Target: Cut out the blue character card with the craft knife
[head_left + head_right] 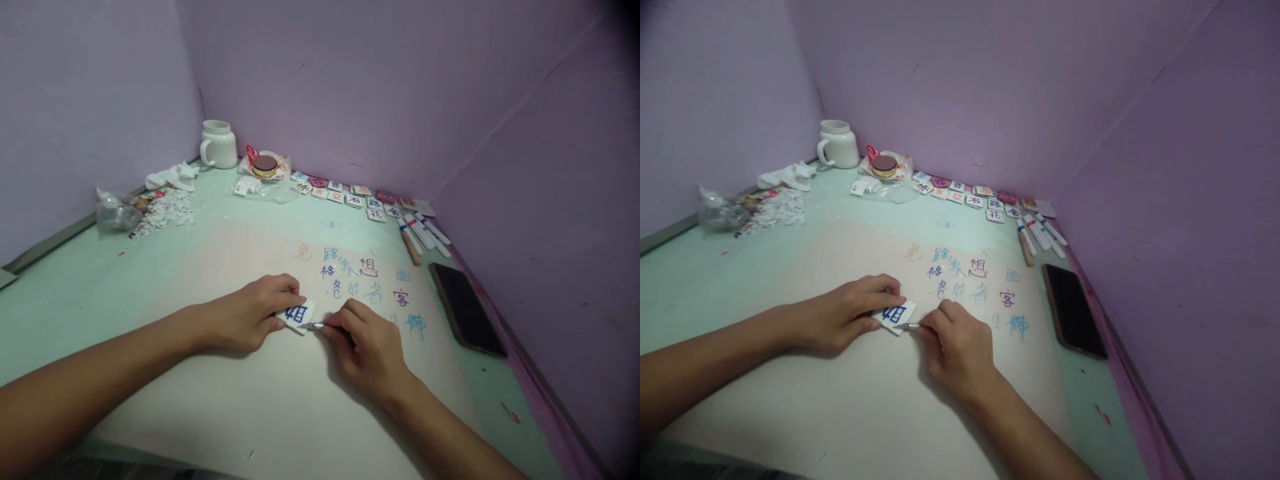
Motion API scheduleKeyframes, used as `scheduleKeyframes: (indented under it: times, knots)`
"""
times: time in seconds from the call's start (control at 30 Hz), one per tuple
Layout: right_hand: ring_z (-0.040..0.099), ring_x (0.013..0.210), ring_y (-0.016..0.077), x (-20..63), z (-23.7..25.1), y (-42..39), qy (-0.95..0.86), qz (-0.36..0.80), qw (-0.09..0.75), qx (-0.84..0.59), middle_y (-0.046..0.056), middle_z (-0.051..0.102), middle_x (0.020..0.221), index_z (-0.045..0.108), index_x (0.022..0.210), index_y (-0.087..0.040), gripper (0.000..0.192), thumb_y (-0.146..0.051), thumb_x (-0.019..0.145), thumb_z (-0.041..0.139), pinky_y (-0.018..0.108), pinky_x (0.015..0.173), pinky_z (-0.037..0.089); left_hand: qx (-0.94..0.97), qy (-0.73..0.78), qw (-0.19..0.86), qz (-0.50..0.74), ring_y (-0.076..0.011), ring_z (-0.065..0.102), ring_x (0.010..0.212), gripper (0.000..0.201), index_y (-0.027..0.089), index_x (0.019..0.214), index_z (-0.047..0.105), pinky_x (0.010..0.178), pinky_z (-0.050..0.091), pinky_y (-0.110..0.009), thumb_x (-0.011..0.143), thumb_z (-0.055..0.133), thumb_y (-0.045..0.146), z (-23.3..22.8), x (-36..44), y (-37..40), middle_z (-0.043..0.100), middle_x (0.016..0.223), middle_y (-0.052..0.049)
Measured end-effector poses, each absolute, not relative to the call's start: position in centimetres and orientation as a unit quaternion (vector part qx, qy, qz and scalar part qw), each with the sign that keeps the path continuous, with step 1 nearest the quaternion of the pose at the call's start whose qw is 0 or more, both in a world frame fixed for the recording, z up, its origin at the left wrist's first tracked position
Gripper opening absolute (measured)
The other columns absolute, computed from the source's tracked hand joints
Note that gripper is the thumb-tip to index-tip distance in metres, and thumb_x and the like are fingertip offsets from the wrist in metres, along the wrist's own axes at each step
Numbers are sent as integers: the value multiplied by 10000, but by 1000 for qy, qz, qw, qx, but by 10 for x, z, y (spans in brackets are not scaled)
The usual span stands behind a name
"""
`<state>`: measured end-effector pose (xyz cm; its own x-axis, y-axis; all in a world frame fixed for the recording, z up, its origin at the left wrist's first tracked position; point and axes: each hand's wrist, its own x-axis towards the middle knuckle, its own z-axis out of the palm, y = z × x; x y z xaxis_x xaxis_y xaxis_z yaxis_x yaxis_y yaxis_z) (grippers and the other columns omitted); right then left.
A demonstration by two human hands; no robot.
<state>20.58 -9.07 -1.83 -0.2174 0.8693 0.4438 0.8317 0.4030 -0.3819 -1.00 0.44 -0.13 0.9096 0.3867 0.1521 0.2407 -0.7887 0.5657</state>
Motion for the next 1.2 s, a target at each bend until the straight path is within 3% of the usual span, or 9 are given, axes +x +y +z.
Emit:
scheduleKeyframes:
  times: [0.13,0.33,0.43,0.53,0.6,0.77,0.9,1.1,1.2]
  knots:
    - [464,537,107,210,-16,-93,-758,77,354,-542,9,536,646,614,761,-160,122,-182,834,519,231,486,316,936,164,287,122,-231,508,1080,359,174,1152,541,950,423,-381,818,432,97,1,-11,5,519,1162,-116]
    - [511,565,112,211,-14,-93,-756,67,343,-553,13,593,671,619,783,-167,119,-180,842,516,229,494,329,937,149,289,124,-236,444,1198,456,184,1220,507,1023,367,-399,788,419,69,7,-14,5,492,1264,-116]
    - [527,564,113,210,-12,-93,-762,50,326,-557,11,616,685,632,792,-174,132,-184,847,512,231,494,332,940,183,261,123,-299,386,1231,561,146,1293,440,1034,332,-465,750,574,195,6,-13,1,427,1321,-156]
    - [553,576,120,209,-10,-94,-771,34,310,-555,13,635,703,644,806,-180,142,-190,849,508,235,496,331,940,232,214,126,-329,432,1110,655,136,1262,466,952,362,-508,723,686,437,2,-10,-6,474,1202,-160]
    - [566,581,125,208,-9,-95,-777,25,301,-552,14,641,708,646,810,-181,148,-192,851,505,237,493,328,938,256,195,129,-309,453,1023,659,153,1240,480,900,378,-496,715,692,490,-1,-8,-9,496,1115,-135]
    - [571,586,129,209,-7,-95,-779,35,288,-557,12,645,713,647,818,-188,159,-205,863,496,240,494,334,933,268,197,135,-281,450,1011,502,192,1220,475,904,359,-467,777,628,371,-5,-5,-12,503,1090,-103]
    - [542,569,119,210,-6,-95,-769,77,295,-562,12,635,714,643,828,-191,150,-207,864,498,235,489,348,933,251,212,147,-292,453,1063,498,193,1245,439,927,364,-478,781,587,300,-8,-7,-10,509,1144,-117]
    - [548,594,122,213,-7,-93,-720,150,373,-566,18,635,723,637,828,-198,152,-224,876,495,235,508,396,927,186,247,213,-255,440,1190,539,172,1315,354,1011,385,-445,791,457,100,-15,-9,-8,504,1264,-130]
    - [571,636,141,214,-7,-92,-682,183,410,-577,20,646,734,641,857,-208,135,-246,871,512,249,542,427,922,190,236,242,-235,424,1241,522,134,1303,389,1040,381,-424,793,388,26,-15,-8,-7,503,1293,-153]
